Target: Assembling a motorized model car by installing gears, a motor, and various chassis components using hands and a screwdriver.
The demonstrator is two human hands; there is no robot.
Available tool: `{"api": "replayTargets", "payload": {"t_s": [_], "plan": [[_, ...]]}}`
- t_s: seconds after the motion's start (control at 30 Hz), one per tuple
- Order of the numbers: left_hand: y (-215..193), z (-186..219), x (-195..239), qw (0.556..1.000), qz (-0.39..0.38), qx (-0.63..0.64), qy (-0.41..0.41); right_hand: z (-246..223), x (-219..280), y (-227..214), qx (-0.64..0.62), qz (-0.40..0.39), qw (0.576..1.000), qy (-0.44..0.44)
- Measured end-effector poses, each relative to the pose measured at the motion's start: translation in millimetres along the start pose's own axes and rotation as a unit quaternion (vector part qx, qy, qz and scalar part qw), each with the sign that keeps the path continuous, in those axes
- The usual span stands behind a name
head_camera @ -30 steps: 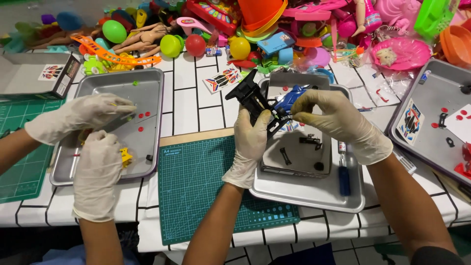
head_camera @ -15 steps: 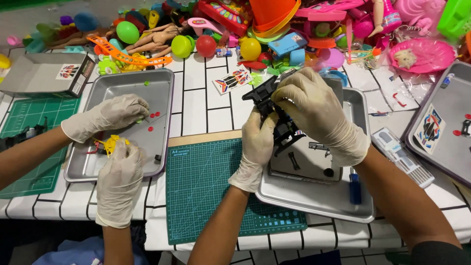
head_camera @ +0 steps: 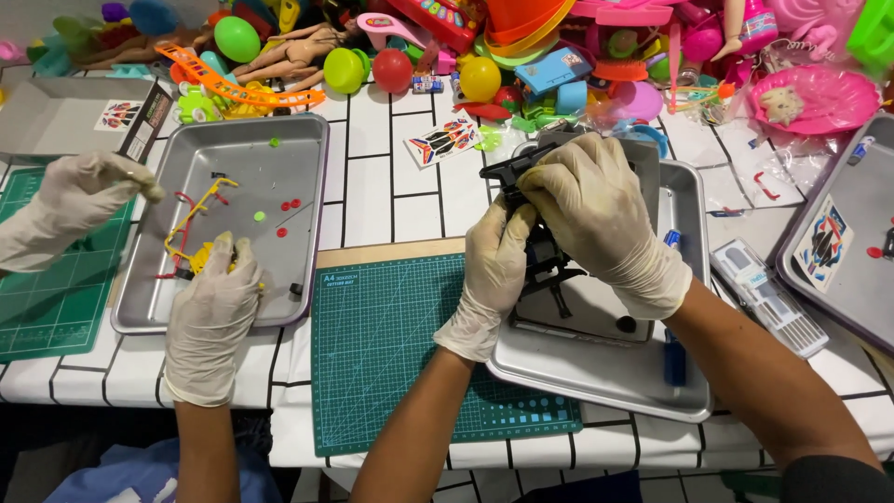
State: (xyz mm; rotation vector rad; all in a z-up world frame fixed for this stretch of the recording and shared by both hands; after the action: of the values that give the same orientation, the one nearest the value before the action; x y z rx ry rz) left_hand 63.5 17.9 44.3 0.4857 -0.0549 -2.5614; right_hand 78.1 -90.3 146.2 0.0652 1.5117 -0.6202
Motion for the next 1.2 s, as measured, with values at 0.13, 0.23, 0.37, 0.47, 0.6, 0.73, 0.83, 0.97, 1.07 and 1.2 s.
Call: {"api": "replayTargets", "payload": {"t_s": [0.13,0.23,0.37,0.47,0.6,0.73,0.83,0.97,1.07,1.2], "plan": [[-3.9,-7.0,0.3,1.0,0.01,-0.003,0.005,-4.5,2.1,0.7,0.038,0.006,0.999,-0.038],[-5.2,-41.2,-0.7,1.0,0.016,-0.008,0.02,-8.4,1.1,-0.4,0.049,0.01,0.997,-0.063],[-7.3,-39.8,-1.7,0.998,0.045,-0.04,0.019,-13.5,0.3,-2.2,0.046,0.008,0.994,-0.095],[-8.9,-41.0,-1.3,0.996,0.061,-0.062,0.013,-11.8,-1.0,-3.2,0.022,-0.002,0.995,-0.094],[-9.5,-33.7,-1.9,0.996,0.063,-0.06,0.005,-10.9,-10.8,-8.5,-0.043,-0.023,0.997,-0.061],[-9.4,-40.3,-1.4,0.996,0.066,-0.053,-0.003,-7.9,-16.4,-16.3,-0.082,-0.035,0.996,-0.029],[-9.7,-47.4,-0.3,0.996,0.067,-0.057,-0.009,3.7,-10.6,-16.8,-0.096,-0.037,0.995,0.005],[-9.8,-51.5,1.0,0.995,0.077,-0.057,-0.006,5.4,-9.9,-19.8,-0.063,-0.056,0.996,-0.002],[-10.7,-55.2,1.1,0.995,0.08,-0.058,-0.005,1.1,-12.3,-18.9,-0.059,-0.066,0.996,-0.002],[-13.2,-36.8,-2.4,0.993,0.093,-0.072,-0.008,10.9,-10.4,-21.5,-0.082,-0.065,0.994,0.021]]}}
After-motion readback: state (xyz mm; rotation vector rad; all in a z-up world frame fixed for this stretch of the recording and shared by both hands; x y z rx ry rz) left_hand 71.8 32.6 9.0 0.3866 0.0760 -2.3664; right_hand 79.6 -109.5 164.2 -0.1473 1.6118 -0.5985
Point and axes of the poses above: each hand's wrist, its own x-axis away from the middle knuckle, its own y-axis out of the palm, z = x × y, the point moved 7 cm from there along -x, towards the middle knuckle, and after that the axes turned 13 degrees about z, right-handed, at the moved point
